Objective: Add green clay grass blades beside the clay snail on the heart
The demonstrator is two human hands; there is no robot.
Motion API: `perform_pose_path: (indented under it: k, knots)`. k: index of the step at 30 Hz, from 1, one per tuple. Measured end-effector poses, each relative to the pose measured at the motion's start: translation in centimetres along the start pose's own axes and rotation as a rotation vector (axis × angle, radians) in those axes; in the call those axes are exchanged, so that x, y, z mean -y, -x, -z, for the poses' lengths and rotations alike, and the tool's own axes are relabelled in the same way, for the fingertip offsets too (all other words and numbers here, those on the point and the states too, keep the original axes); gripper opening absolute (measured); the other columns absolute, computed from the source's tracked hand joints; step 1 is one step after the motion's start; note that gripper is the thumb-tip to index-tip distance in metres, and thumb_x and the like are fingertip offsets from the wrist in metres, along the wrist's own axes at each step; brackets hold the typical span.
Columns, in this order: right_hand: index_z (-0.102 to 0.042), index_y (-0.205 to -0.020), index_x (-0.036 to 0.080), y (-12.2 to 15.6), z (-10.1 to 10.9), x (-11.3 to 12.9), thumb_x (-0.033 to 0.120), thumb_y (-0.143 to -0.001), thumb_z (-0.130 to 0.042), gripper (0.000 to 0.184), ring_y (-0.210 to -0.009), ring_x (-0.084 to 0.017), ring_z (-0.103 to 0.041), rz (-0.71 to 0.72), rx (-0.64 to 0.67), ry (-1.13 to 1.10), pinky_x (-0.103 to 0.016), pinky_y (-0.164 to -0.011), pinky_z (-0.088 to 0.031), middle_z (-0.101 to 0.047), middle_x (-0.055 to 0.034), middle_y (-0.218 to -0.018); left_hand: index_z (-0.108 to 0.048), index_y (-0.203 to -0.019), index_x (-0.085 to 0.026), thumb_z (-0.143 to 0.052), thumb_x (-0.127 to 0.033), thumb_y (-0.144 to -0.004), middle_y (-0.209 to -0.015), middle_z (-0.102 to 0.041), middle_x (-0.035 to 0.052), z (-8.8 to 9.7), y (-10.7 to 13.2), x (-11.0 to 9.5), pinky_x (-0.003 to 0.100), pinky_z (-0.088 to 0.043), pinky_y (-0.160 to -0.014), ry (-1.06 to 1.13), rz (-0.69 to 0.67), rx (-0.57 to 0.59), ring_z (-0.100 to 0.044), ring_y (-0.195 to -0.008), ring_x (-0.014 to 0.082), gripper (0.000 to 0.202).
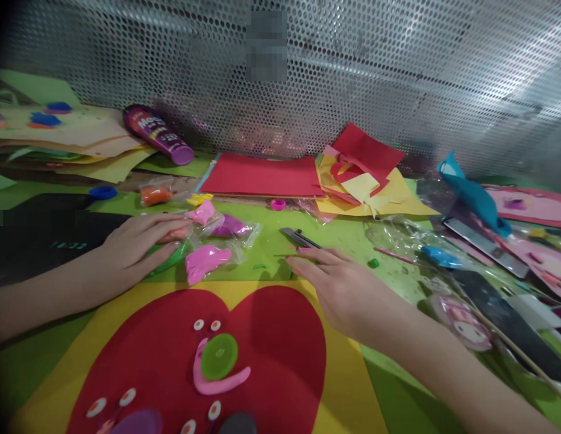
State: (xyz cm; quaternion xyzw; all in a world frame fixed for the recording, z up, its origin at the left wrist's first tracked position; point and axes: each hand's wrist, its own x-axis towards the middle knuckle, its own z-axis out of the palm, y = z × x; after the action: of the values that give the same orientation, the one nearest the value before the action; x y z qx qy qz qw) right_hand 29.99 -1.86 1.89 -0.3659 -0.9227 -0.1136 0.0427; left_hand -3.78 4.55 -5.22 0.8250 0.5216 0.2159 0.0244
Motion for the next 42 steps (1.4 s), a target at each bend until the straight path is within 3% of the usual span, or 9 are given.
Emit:
perform_pose_path:
  k: [7, 11, 16, 22, 28, 36, 42]
  knots:
    - [-0.061, -0.12, 0.013, -0.1, -0.2, -0.4, -0.001, -0.086, -0.028, 0.049, -0.116, -0.021, -0.057, 0.057, -0.003, 0.006, -0.039, -0.097, -0.051, -0.062, -0.0073, -0.123, -0.052, -0.12, -0.021, -0.03, -0.043, -0.094, -0.127, -0.052, 0.0075, 0.1, 0.0, -0.1, 0.048, -0.035, -0.099, 0.022, -0.016, -0.012, -0.046, -0.117, 0.0249, 0.04]
    - [-0.063, -0.119, 0.014, 0.0, -0.5, -1.0, 0.0, -0.084, -0.029, 0.051, -0.12, -0.027, -0.053, 0.097, 0.057, 0.048, -0.05, -0.092, -0.053, -0.058, -0.0039, -0.129, -0.05, -0.124, -0.022, -0.032, -0.041, -0.095, -0.129, -0.05, 0.0072, 0.3, 0.1, -0.1, 0.049, -0.035, -0.099, 0.025, -0.02, -0.004, -0.045, -0.118, 0.0254, 0.039]
    - [-0.054, -0.13, 0.015, 0.4, -1.0, -0.9, -0.002, -0.074, -0.034, 0.062, -0.126, -0.031, -0.046, 0.13, 0.15, 0.092, -0.053, -0.092, -0.052, -0.049, -0.0001, -0.137, -0.049, -0.124, -0.024, -0.031, -0.041, -0.095, -0.129, -0.051, 0.0063, 0.4, 0.1, -0.2, 0.049, -0.035, -0.1, 0.025, -0.018, 0.001, -0.045, -0.119, 0.0258, 0.038]
    - [-0.037, -0.143, 0.012, 0.6, -2.2, 0.0, -0.004, -0.067, -0.039, 0.077, -0.136, -0.037, -0.027, 0.086, 0.19, 0.16, -0.057, -0.095, -0.047, -0.029, -0.0029, -0.149, -0.049, -0.124, -0.025, -0.031, -0.04, -0.095, -0.13, -0.049, 0.0055, 0.4, 0.1, 0.0, 0.05, -0.035, -0.099, 0.018, -0.03, 0.017, -0.044, -0.12, 0.0265, 0.037]
    - [-0.053, -0.132, 0.017, 0.7, -1.7, -0.5, -0.001, -0.062, -0.044, 0.073, -0.134, -0.039, -0.031, 0.099, 0.178, 0.174, -0.061, -0.089, -0.049, -0.03, -0.0057, -0.149, -0.051, -0.122, -0.021, -0.038, -0.039, -0.096, -0.128, -0.05, 0.0077, 0.2, 0.1, 0.0, 0.05, -0.036, -0.099, 0.016, -0.037, -0.001, -0.045, -0.118, 0.0265, 0.035]
    - [-0.046, -0.138, 0.013, 0.8, -2.2, -0.3, 0.0, -0.064, -0.05, 0.075, -0.134, -0.038, -0.031, 0.079, 0.141, 0.14, -0.06, -0.089, -0.049, -0.031, -0.0138, -0.149, -0.05, -0.122, -0.025, -0.029, -0.044, -0.095, -0.127, -0.052, 0.0052, 0.1, 0.1, 0.0, 0.049, -0.034, -0.1, 0.023, -0.03, -0.008, -0.044, -0.119, 0.0258, 0.039]
    - [-0.056, -0.128, 0.014, 0.8, -1.4, -0.2, -0.004, -0.062, -0.042, 0.069, -0.133, -0.041, -0.031, 0.104, 0.093, 0.108, -0.065, -0.084, -0.048, -0.037, -0.0174, -0.145, -0.047, -0.125, -0.03, -0.025, -0.044, -0.094, -0.13, -0.05, 0.0033, 0.5, 0.0, -0.5, 0.046, -0.033, -0.099, 0.02, 0.007, 0.033, -0.044, -0.119, 0.0256, 0.04]
